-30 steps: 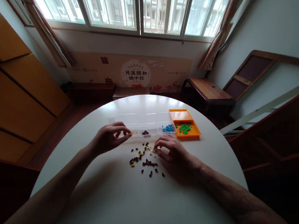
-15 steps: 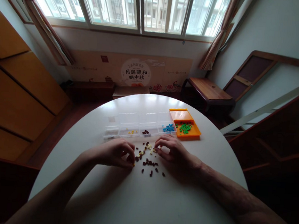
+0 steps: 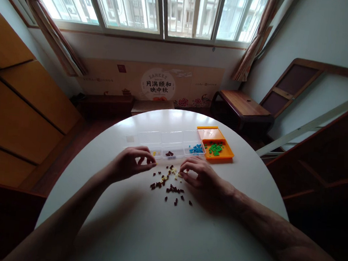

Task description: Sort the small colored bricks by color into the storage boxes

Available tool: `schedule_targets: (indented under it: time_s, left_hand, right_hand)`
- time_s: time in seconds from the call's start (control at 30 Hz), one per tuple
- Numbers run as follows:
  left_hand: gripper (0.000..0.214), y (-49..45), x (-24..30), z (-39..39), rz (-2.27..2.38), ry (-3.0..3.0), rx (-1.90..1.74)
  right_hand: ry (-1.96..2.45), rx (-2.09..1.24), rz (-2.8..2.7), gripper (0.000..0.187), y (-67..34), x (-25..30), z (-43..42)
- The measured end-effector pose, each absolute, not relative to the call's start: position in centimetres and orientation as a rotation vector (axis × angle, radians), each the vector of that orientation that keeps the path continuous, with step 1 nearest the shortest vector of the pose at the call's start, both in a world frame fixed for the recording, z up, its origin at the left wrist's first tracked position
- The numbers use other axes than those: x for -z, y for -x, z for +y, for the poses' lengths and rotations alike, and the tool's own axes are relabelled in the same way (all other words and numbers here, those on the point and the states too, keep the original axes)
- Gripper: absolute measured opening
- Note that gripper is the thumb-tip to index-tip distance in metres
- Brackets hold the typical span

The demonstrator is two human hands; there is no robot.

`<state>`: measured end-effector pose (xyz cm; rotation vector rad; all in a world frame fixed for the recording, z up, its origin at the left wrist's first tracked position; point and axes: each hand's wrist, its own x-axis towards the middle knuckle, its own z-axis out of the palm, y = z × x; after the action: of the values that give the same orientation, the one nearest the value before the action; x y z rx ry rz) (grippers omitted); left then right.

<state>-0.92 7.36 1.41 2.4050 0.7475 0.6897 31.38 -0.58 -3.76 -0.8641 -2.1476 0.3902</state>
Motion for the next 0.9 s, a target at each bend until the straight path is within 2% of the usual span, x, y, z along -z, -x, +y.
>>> schedule_targets:
  time_s: [0.1, 0.3, 0.47, 0.67, 0.9]
  left_hand:
    - [0.023, 1.4, -0.8, 8.1, 1.014, -2.476, -0.866]
    - [0.021, 1.5, 0.1, 8.2, 1.302, -2.612, -0.872]
    - [0.022, 1.0, -0.3, 7.8, 1.05, -2.588, -0.877]
    - [0.013, 0.3, 0.5, 7.2, 0.584, -2.591, -0.631]
    - [0.009, -0.5, 1.0, 6.5, 0.468, -2.511, -0.501]
  right_hand:
    - [0.864, -0.388, -2.148, 0.007, -31.3, 3.7, -0.6]
    - [0.852, -0.382, -2.155, 0.008, -31.3, 3.9, -0.3]
    - [0.844, -0.381, -2.161, 0.008, -31.3, 3.9, -0.3]
    - [0.843, -0.356, -2.165, 0.005, -31.4, 4.0, -0.4]
    - [0.86, -0.385, -2.159, 0.005, -31.6, 4.1, -0.4]
